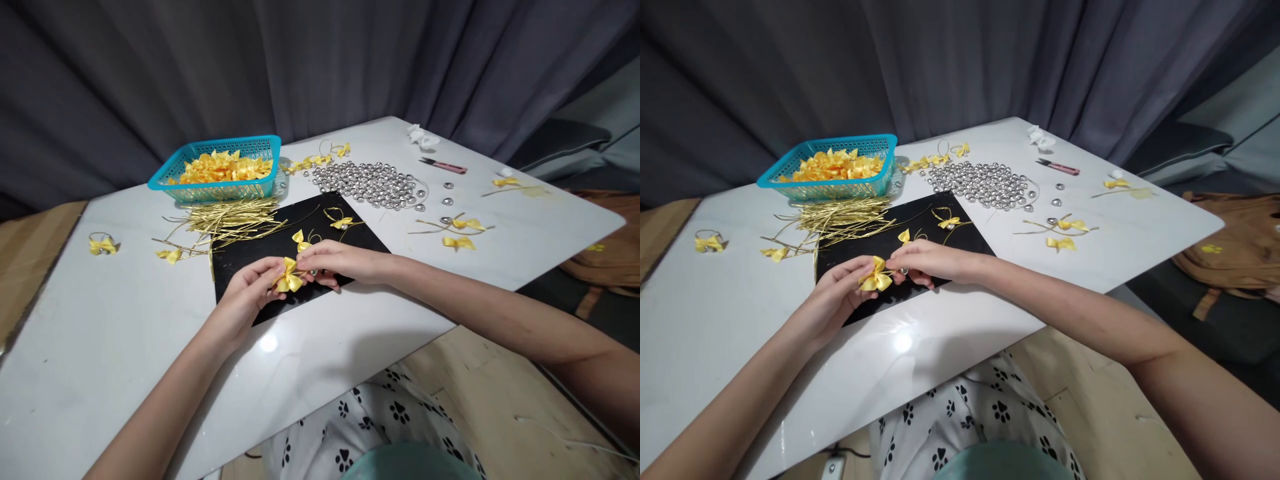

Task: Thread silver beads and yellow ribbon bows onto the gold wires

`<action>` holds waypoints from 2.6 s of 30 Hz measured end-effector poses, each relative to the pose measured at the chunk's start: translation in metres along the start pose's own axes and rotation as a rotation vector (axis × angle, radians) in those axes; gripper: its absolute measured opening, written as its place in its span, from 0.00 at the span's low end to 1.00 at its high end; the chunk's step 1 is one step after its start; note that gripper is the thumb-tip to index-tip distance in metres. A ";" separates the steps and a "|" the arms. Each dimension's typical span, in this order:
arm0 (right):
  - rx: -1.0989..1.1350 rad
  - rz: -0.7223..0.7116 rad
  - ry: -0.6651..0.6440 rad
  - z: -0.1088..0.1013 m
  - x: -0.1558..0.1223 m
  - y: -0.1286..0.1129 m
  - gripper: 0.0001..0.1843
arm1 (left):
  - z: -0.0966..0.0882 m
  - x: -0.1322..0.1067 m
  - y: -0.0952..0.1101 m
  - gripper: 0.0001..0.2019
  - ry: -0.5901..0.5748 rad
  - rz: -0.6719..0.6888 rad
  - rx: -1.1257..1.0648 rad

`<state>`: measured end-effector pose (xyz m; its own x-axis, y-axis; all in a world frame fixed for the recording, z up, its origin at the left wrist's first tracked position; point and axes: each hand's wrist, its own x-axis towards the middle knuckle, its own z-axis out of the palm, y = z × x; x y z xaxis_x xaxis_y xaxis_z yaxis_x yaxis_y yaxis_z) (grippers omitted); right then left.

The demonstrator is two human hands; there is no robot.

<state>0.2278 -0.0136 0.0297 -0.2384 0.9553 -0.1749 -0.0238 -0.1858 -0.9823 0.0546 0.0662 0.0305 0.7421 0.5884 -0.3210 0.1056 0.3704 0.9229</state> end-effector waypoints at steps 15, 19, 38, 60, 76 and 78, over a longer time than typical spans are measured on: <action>0.263 0.234 -0.005 -0.007 -0.005 -0.010 0.27 | -0.006 0.004 0.002 0.15 0.077 -0.036 -0.081; 0.276 0.189 0.094 -0.025 -0.010 -0.022 0.25 | -0.011 0.010 0.005 0.17 0.130 -0.038 -0.089; 0.557 -0.258 0.554 -0.052 -0.028 -0.048 0.22 | -0.017 0.011 0.006 0.17 0.096 0.099 0.078; 0.487 -0.321 0.672 -0.041 -0.023 -0.039 0.09 | -0.011 0.007 0.000 0.19 -0.010 0.212 0.153; -0.069 -0.056 0.042 0.004 -0.003 0.002 0.19 | 0.003 -0.003 0.001 0.08 -0.013 0.181 0.086; -0.098 -0.052 0.060 0.004 -0.002 0.001 0.19 | 0.003 -0.003 0.002 0.06 0.004 0.194 0.107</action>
<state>0.2247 -0.0169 0.0291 -0.1804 0.9757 -0.1245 0.0607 -0.1153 -0.9915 0.0546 0.0632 0.0335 0.7528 0.6441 -0.1357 0.0305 0.1718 0.9847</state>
